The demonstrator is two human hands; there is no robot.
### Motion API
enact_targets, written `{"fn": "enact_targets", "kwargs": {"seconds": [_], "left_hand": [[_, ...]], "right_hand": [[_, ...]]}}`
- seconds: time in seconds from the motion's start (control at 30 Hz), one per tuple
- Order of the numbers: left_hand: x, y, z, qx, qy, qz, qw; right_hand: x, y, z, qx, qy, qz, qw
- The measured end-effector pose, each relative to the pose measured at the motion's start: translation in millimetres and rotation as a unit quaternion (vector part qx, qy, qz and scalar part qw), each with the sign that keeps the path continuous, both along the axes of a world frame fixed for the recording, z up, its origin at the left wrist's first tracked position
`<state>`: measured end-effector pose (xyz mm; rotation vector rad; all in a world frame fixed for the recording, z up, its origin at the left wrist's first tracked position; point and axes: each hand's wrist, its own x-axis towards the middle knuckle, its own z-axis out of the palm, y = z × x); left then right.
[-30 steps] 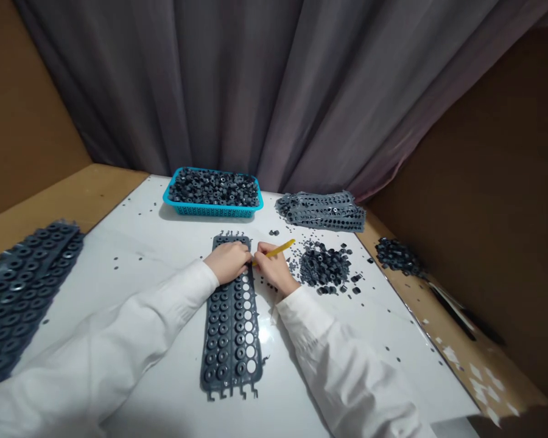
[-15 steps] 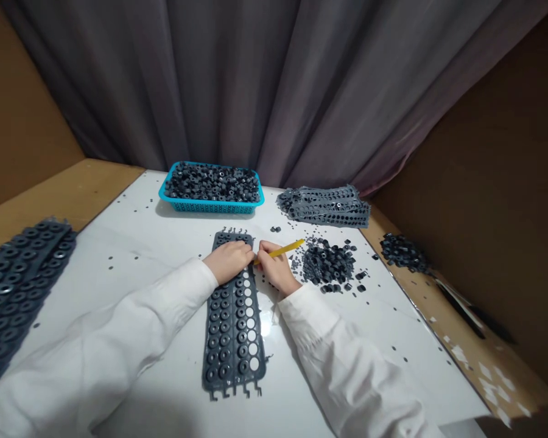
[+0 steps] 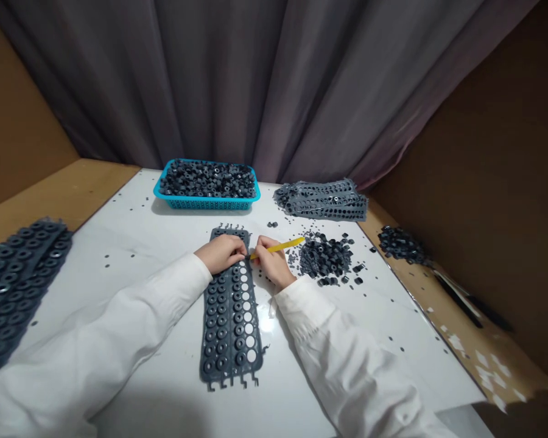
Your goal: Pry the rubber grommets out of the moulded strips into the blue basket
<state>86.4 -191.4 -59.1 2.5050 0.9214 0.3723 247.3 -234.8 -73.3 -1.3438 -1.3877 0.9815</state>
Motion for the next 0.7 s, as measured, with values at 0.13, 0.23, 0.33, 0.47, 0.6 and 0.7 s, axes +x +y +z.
{"fn": "enact_targets", "kwargs": {"seconds": [0.13,0.23,0.33,0.47,0.6,0.7], "left_hand": [[-1.5,1.3,1.5,0.010,0.026,-0.008,1.000],[-2.2,2.4,0.7,0.014,0.033,-0.014,0.999],[-2.7,3.2,0.1,0.011,0.036,-0.018,0.999],[-3.9,4.4,-1.2,0.010,0.035,-0.023,0.999],[-4.6,4.9,-2.2,0.018,0.036,-0.032,0.999],[-2.7,0.9,1.1,0.049,0.061,-0.041,0.996]], "right_hand": [[2.0,1.0,-4.2,-0.006,0.025,-0.016,1.000],[2.8,1.4,-5.0,-0.008,0.029,-0.010,1.000],[2.8,0.5,-3.6,-0.004,0.024,-0.003,1.000],[2.0,-0.9,-1.4,-0.004,0.020,0.009,1.000],[1.8,-1.0,-0.6,-0.011,0.027,0.020,0.999],[1.9,-1.3,0.7,-0.002,0.011,0.026,1.000]]}}
